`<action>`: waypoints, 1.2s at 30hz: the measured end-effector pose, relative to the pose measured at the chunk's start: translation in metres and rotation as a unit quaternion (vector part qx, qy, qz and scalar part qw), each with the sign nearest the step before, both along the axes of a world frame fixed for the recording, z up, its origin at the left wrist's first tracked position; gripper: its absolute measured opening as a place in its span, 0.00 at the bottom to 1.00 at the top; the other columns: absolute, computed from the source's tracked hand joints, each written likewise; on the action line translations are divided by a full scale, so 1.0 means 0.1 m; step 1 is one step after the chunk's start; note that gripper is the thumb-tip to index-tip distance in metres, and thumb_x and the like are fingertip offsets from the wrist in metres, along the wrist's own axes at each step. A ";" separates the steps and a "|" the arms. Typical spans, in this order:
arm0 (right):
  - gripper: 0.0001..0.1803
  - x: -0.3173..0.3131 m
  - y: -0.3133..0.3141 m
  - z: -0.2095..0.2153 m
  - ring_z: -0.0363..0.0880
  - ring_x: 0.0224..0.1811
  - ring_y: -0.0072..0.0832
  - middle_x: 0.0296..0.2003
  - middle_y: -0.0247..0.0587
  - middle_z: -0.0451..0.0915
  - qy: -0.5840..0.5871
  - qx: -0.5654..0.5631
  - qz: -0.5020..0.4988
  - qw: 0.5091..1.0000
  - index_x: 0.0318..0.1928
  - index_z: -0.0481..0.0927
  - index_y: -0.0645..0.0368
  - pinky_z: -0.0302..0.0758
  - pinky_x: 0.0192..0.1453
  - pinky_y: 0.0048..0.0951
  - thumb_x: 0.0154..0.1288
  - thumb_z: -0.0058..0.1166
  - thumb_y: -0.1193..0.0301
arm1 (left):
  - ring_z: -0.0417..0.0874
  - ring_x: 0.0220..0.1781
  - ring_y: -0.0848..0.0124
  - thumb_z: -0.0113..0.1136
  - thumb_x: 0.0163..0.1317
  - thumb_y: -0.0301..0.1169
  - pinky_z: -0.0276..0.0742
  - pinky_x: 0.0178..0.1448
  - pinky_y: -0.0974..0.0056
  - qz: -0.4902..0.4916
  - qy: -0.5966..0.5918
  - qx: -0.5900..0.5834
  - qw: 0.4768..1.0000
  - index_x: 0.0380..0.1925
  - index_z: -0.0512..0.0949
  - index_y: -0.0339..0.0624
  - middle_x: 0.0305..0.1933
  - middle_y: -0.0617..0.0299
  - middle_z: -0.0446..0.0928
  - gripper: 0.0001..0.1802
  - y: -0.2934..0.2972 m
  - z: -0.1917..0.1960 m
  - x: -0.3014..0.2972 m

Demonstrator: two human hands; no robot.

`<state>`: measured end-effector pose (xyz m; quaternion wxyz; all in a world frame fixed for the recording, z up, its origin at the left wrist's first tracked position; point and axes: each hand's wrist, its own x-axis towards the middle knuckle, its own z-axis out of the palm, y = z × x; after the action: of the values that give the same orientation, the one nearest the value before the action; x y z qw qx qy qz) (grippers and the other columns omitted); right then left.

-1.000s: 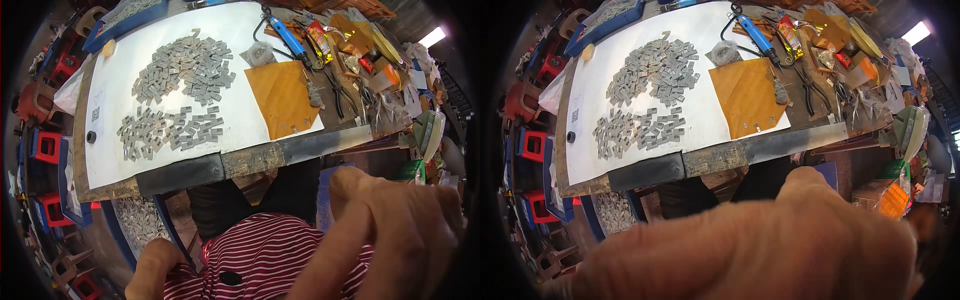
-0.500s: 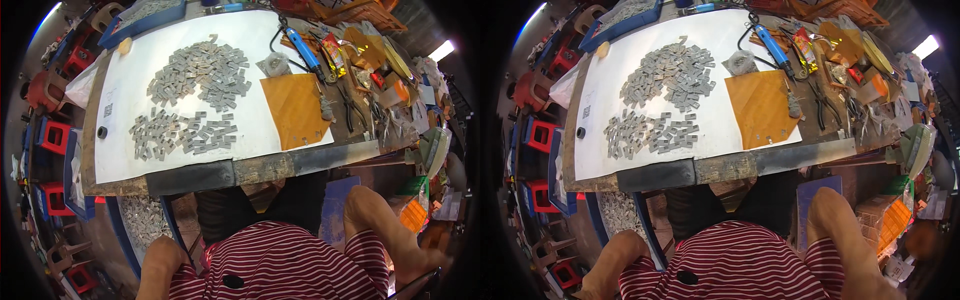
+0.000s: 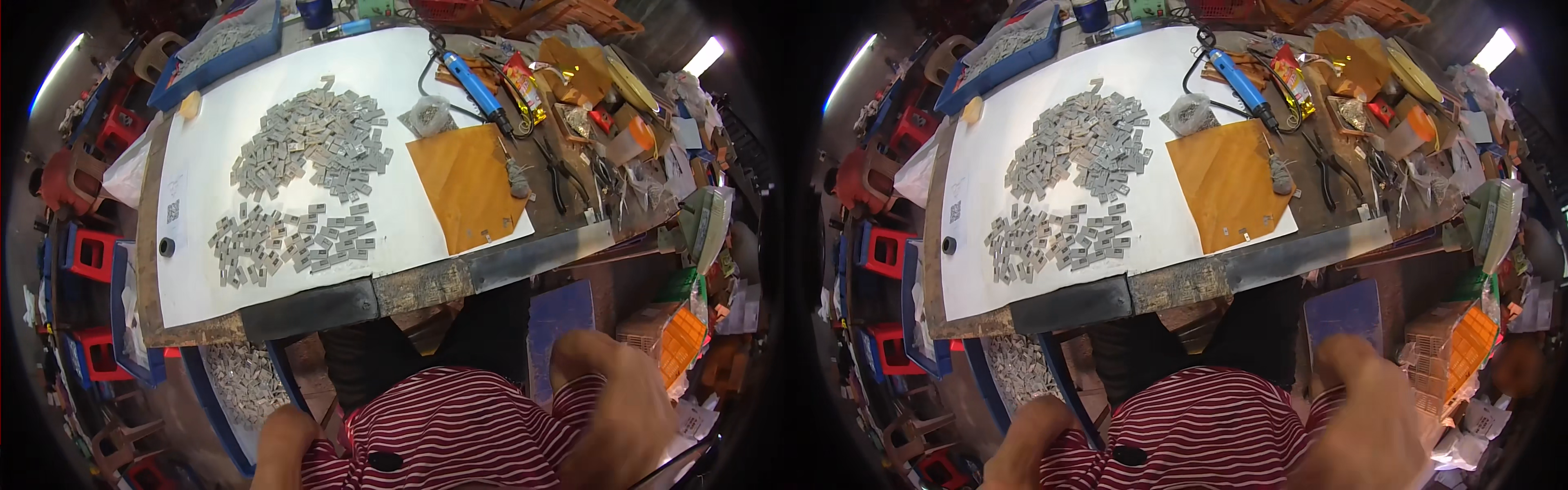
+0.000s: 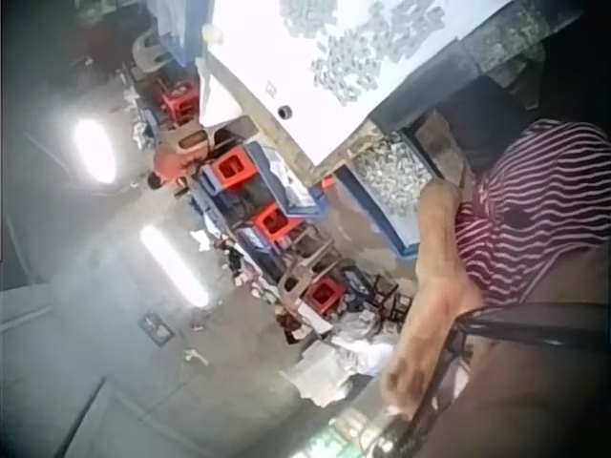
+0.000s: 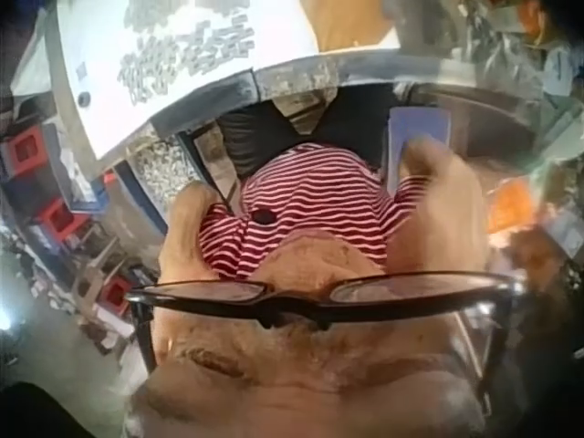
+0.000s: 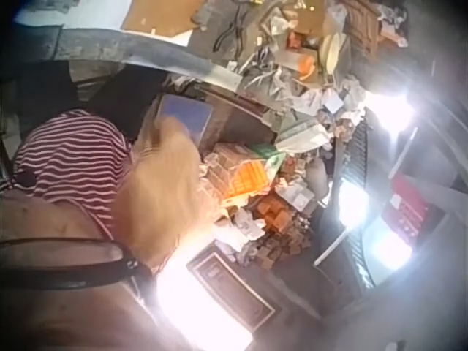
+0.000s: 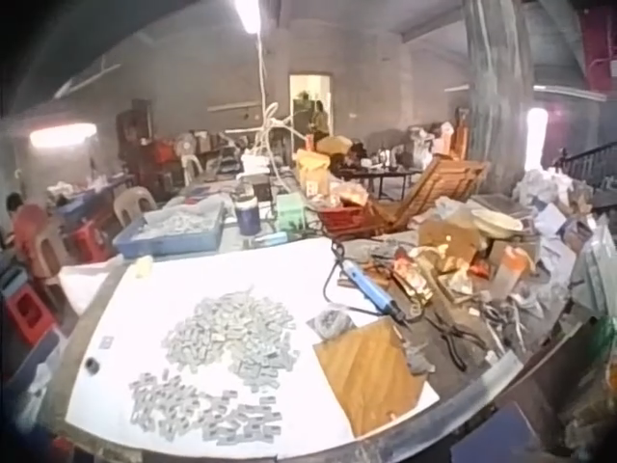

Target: Manually assembling small metal tags by attaching tiny components to them at a workshop workbench.

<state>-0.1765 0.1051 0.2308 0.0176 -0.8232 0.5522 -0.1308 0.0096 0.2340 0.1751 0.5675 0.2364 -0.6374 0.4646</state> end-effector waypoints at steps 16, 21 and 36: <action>0.23 -1.49 -0.90 -2.62 0.76 0.43 0.47 0.38 0.57 0.76 -0.054 0.339 0.012 0.939 0.45 0.71 0.65 0.71 0.46 0.39 0.60 0.50 0.57 | 0.68 0.48 0.51 0.61 0.53 0.35 0.64 0.52 0.56 0.119 0.374 0.730 0.559 0.49 0.64 0.30 0.47 0.44 0.65 0.28 0.05 -2.38 0.01; 0.47 -1.45 -0.79 -2.96 0.52 0.66 0.52 0.61 0.70 0.52 -0.224 0.358 0.024 0.906 0.63 0.46 0.75 0.50 0.67 0.35 0.61 0.45 0.47 | 0.64 0.55 0.49 0.58 0.56 0.44 0.59 0.60 0.54 0.065 0.455 0.729 0.508 0.57 0.55 0.27 0.53 0.40 0.60 0.39 0.01 -2.53 -0.03; 0.48 -1.16 -0.90 -2.81 0.51 0.67 0.44 0.62 0.61 0.55 -0.296 0.433 0.033 0.851 0.63 0.51 0.71 0.51 0.67 0.33 0.54 0.54 0.48 | 0.53 0.66 0.45 0.58 0.51 0.57 0.51 0.67 0.55 0.009 0.452 0.769 0.452 0.61 0.48 0.24 0.63 0.32 0.53 0.53 -0.20 -2.62 0.03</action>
<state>-0.2925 0.0147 -0.0507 0.5392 -0.6720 0.4943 -0.1158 0.0123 0.2139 -0.0864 0.3588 0.7591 -0.3868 -0.3814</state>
